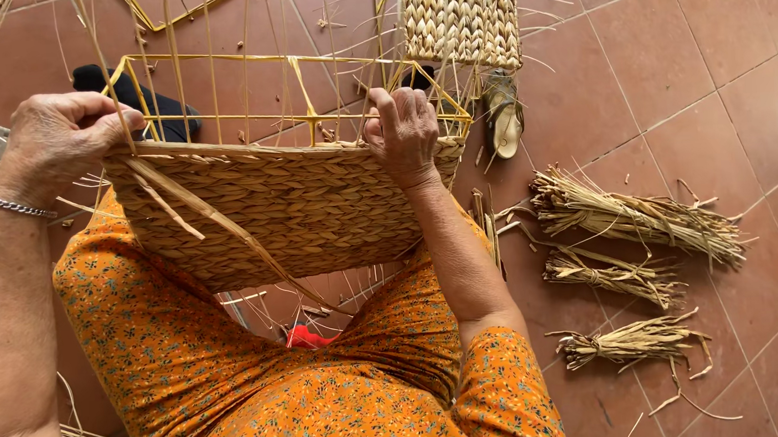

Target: The person sits on the floor weaving a water hyacinth basket around a yellow metal frame, threading and pulling long woven strands over and around the frame edge and working the weave tight by hand, with bundles of weaving material and finished baskets beside them.

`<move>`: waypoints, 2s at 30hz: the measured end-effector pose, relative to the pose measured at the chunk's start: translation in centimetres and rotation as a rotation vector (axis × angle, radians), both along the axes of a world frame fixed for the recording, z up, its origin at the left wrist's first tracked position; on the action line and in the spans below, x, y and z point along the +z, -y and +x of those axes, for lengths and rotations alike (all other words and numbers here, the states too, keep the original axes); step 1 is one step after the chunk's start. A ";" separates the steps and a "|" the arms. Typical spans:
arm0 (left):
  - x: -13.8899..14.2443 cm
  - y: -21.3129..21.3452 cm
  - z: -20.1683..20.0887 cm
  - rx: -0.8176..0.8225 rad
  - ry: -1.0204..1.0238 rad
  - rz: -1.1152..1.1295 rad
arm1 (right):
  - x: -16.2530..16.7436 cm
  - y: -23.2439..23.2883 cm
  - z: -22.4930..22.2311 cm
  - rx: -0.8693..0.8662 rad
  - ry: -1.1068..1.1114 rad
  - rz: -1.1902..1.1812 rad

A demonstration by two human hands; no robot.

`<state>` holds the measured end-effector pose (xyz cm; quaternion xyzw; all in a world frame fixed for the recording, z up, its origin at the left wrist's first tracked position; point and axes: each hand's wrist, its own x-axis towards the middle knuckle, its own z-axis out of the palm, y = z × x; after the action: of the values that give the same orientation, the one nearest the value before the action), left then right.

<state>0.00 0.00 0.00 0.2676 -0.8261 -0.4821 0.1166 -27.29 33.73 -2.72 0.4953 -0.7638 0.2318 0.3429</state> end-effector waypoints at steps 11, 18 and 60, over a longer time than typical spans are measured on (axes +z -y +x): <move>4.3 -0.9 -6.5 0.011 0.014 0.124 | 7.8 -7.6 -9.2 0.077 0.264 -0.109; 8.0 -3.2 -10.8 0.016 -0.030 0.089 | 12.9 -10.0 -14.4 0.067 0.047 0.118; 14.2 10.3 -4.4 0.086 -0.313 -0.043 | 19.4 11.6 6.0 0.324 0.485 -0.050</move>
<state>-4.40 -10.29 14.23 0.2217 -0.7957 -0.4946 0.2702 -21.33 22.11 16.71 0.5323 -0.7283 0.4142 0.1209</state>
